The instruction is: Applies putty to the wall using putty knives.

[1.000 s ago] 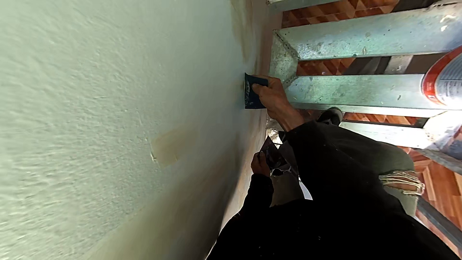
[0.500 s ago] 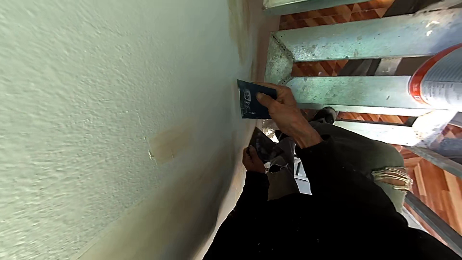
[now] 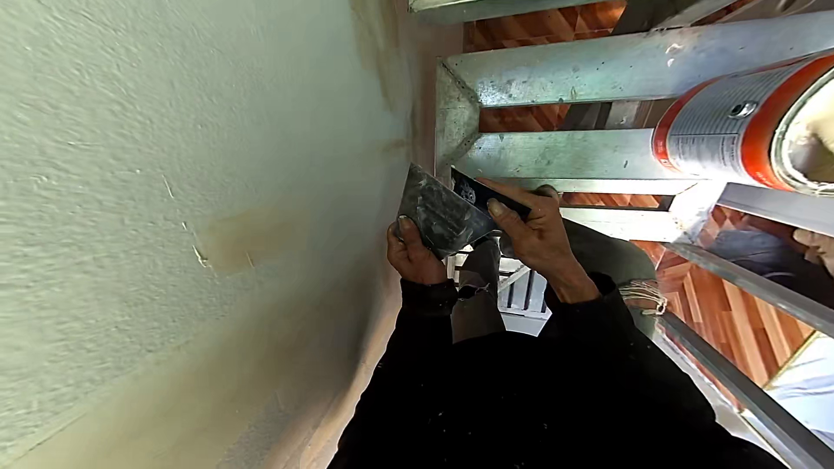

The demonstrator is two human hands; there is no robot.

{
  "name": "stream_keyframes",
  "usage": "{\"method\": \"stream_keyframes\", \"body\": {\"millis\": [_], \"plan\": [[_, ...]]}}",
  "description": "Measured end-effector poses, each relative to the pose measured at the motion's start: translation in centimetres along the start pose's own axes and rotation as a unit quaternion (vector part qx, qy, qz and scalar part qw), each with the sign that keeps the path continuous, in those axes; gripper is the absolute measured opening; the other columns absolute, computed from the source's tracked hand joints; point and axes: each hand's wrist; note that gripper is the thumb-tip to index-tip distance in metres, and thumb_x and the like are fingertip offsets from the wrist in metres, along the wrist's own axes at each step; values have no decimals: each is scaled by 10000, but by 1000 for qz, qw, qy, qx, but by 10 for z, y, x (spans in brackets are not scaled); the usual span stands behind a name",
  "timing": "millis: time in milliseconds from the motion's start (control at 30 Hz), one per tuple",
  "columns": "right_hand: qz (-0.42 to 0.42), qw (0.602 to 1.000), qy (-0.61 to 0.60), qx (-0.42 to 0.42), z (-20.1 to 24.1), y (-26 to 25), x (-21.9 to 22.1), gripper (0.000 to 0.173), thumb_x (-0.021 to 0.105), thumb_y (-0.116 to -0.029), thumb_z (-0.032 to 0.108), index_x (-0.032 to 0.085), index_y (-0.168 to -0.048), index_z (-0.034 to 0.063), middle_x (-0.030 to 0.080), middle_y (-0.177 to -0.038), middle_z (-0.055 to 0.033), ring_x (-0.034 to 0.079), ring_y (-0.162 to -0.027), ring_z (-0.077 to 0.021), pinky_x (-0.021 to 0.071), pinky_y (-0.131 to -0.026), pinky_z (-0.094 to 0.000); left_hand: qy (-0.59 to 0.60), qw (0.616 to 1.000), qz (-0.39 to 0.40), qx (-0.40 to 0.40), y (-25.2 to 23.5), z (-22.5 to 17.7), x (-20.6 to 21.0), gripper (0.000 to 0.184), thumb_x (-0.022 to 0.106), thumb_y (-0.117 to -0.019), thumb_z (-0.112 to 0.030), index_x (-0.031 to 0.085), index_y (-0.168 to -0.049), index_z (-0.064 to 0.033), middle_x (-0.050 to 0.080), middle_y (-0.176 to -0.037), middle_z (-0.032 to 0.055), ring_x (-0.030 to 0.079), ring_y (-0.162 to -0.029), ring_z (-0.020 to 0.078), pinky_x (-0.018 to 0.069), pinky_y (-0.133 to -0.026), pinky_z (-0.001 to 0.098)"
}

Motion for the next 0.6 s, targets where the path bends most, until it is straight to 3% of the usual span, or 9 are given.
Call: {"method": "stream_keyframes", "body": {"millis": [133, 233, 333, 400, 500, 600], "plan": [[76, 993, 89, 4, -9, 7, -18, 335, 517, -1050, 107, 661, -1342, 29, 738, -1199, -56, 689, -989, -2, 558, -888, -175, 7, 1000, 4, 10, -4, -6, -2, 217, 408, -1104, -191, 604, -1101, -98, 691, -859, -34, 710, -787, 73, 626, -736, 304], [5, 990, 137, 31, -4, 16, -37, 320, 509, -1055, 117, 666, -1321, 32, 732, -1112, -75, 684, -911, -39, 571, -833, -228, 5, 999, 16, 43, -6, -3, -7, 218, 415, -1104, -198, 612, -1099, -105, 692, -868, -50, 709, -803, 62, 626, -758, 299], [-112, 985, 4, 129, 10, 18, -30, 201, 554, -1060, 204, 697, -1186, 138, 724, -978, 36, 699, -827, -33, 612, -734, -238, 9, 997, 25, 71, -7, 7, -12, 212, 435, -1103, -217, 623, -1109, -119, 694, -890, -49, 709, -825, 73, 627, -764, 313], [-112, 966, -106, 205, 11, 19, -16, 165, 575, -1052, 230, 700, -1139, 167, 722, -958, 33, 698, -801, -69, 615, -696, -278, 3, 996, 36, 81, -4, 12, -14, 204, 451, -1100, -225, 628, -1119, -125, 697, -907, -46, 711, -833, 83, 630, -763, 323], [-97, 940, -172, 277, 3, 17, 1, 159, 589, -1047, 270, 706, -1102, 177, 722, -909, -10, 681, -680, -93, 576, -540, -260, -54, 989, 72, 120, 3, 12, -17, 213, 454, -1100, -220, 635, -1131, -111, 689, -884, -66, 696, -786, 40, 617, -712, 263], [-78, 932, -216, 280, -2, 8, 8, 169, 586, -1049, 271, 705, -1141, 191, 733, -955, 6, 704, -757, -82, 609, -634, -266, -146, 967, 127, 164, 7, 15, -28, 270, 457, -1097, -196, 651, -1112, -8, 674, -848, -27, 667, -752, 10, 595, -699, 228]]}}
Point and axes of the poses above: each hand's wrist, its own y-axis away from the middle knuckle, its own x-axis out of the palm, z = x × y
